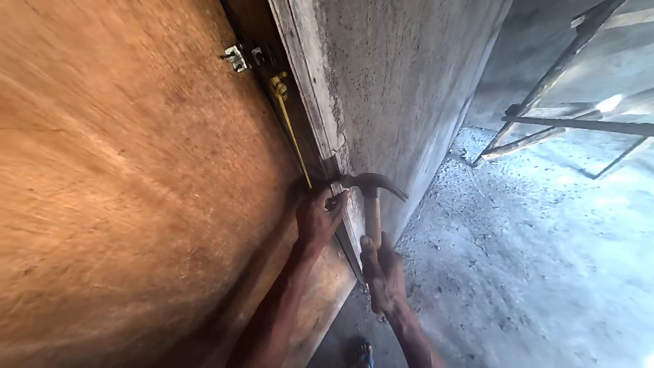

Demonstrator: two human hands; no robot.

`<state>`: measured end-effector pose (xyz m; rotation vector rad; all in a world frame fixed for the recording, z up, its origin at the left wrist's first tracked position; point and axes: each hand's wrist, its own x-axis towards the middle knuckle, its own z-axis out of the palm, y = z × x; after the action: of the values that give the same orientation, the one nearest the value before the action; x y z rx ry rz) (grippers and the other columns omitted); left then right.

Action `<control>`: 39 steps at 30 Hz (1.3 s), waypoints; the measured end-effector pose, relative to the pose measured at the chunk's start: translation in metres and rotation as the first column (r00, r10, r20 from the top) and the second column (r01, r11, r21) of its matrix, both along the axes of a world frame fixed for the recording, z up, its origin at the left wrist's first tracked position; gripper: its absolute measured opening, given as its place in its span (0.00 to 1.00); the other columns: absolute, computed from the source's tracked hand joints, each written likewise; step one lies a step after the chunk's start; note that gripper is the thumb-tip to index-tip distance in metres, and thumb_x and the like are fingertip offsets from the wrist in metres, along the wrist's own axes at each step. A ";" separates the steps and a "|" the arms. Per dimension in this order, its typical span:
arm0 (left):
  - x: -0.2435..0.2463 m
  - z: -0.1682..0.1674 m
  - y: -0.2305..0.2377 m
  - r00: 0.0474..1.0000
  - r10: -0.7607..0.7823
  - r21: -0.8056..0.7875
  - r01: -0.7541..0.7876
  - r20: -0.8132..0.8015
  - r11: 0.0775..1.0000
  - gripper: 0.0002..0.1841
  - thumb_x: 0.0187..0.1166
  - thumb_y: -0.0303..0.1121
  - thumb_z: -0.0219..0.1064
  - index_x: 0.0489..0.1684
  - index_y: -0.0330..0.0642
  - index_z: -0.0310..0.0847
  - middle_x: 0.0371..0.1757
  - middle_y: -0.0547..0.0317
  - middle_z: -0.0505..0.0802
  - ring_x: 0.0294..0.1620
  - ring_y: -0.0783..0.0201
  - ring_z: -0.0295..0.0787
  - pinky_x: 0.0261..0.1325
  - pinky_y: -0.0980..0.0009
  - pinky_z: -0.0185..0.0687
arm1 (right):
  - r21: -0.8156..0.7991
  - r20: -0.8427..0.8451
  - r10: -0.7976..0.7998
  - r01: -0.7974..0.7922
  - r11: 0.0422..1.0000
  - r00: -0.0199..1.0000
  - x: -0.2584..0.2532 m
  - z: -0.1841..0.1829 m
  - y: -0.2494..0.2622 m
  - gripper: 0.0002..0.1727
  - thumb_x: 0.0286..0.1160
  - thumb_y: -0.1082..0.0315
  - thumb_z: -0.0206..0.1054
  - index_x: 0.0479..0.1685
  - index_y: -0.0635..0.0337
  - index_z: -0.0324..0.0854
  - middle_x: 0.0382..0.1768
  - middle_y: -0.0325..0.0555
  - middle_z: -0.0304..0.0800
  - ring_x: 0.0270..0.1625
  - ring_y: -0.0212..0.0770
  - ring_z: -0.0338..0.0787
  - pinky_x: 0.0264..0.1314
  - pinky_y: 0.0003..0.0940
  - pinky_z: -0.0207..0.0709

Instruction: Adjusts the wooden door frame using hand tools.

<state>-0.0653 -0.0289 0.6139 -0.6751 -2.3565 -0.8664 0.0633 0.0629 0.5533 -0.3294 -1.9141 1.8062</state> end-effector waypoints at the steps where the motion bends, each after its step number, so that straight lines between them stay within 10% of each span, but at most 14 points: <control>1: 0.000 0.001 0.000 1.000 0.011 -0.017 -0.011 -0.002 1.000 0.18 0.75 0.49 0.73 0.28 0.42 0.90 0.24 0.58 0.91 0.26 0.61 0.88 0.34 0.57 0.85 | 0.043 -0.010 -0.007 0.008 0.999 1.000 0.002 -0.003 0.002 0.30 0.85 0.35 0.52 0.43 0.55 0.77 0.13 0.26 0.69 0.12 0.24 0.72 0.15 0.26 0.72; 10: 0.008 0.013 -0.006 0.992 -0.046 -0.005 0.047 0.116 0.999 0.11 0.70 0.38 0.76 0.36 0.38 0.94 0.33 0.51 0.95 0.35 0.54 0.93 0.44 0.50 0.87 | 0.527 0.032 0.097 -0.099 0.844 0.995 0.012 0.037 0.047 0.21 0.80 0.47 0.60 0.41 0.57 0.82 0.18 0.35 0.75 0.19 0.33 0.76 0.22 0.35 0.71; 15: 0.007 0.020 -0.022 0.977 -0.213 0.316 0.197 0.016 0.928 0.07 0.78 0.34 0.70 0.38 0.39 0.89 0.24 0.65 0.90 0.21 0.79 0.81 0.28 0.80 0.80 | 0.901 0.115 0.078 -0.137 0.412 0.990 0.027 0.124 0.104 0.21 0.83 0.46 0.59 0.43 0.54 0.84 0.21 0.43 0.84 0.22 0.48 0.88 0.20 0.51 0.79; 22: -0.001 0.082 -0.025 0.935 -0.162 0.053 0.188 -0.315 0.981 0.16 0.80 0.34 0.68 0.62 0.41 0.90 0.13 0.62 0.79 0.10 0.67 0.67 0.15 0.69 0.65 | 0.811 0.505 -0.194 -0.540 -0.226 0.841 -0.006 0.243 0.102 0.11 0.80 0.51 0.63 0.41 0.45 0.84 0.25 0.40 0.83 0.30 0.46 0.88 0.28 0.46 0.78; 31: -0.015 0.102 -0.026 0.876 -0.266 -0.164 0.217 -0.402 0.962 0.17 0.81 0.35 0.66 0.66 0.44 0.89 0.15 0.59 0.84 0.12 0.63 0.75 0.16 0.64 0.70 | 0.759 0.501 -0.246 -0.558 -0.337 0.830 -0.018 0.291 0.090 0.12 0.74 0.48 0.69 0.33 0.44 0.85 0.27 0.41 0.81 0.32 0.47 0.86 0.27 0.48 0.74; 39: -0.016 0.108 -0.021 0.890 -0.291 -0.217 0.225 -0.350 0.950 0.18 0.79 0.36 0.67 0.65 0.42 0.87 0.13 0.60 0.77 0.11 0.61 0.70 0.16 0.64 0.67 | 0.806 0.490 -0.276 -0.550 -0.218 0.827 0.001 0.272 0.091 0.11 0.77 0.51 0.65 0.35 0.46 0.84 0.27 0.41 0.82 0.32 0.46 0.87 0.27 0.45 0.75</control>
<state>-0.0812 -0.0499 0.7217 -1.1410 -2.0295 -0.5754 0.0639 0.1540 0.8255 0.0858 -3.1703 -0.5450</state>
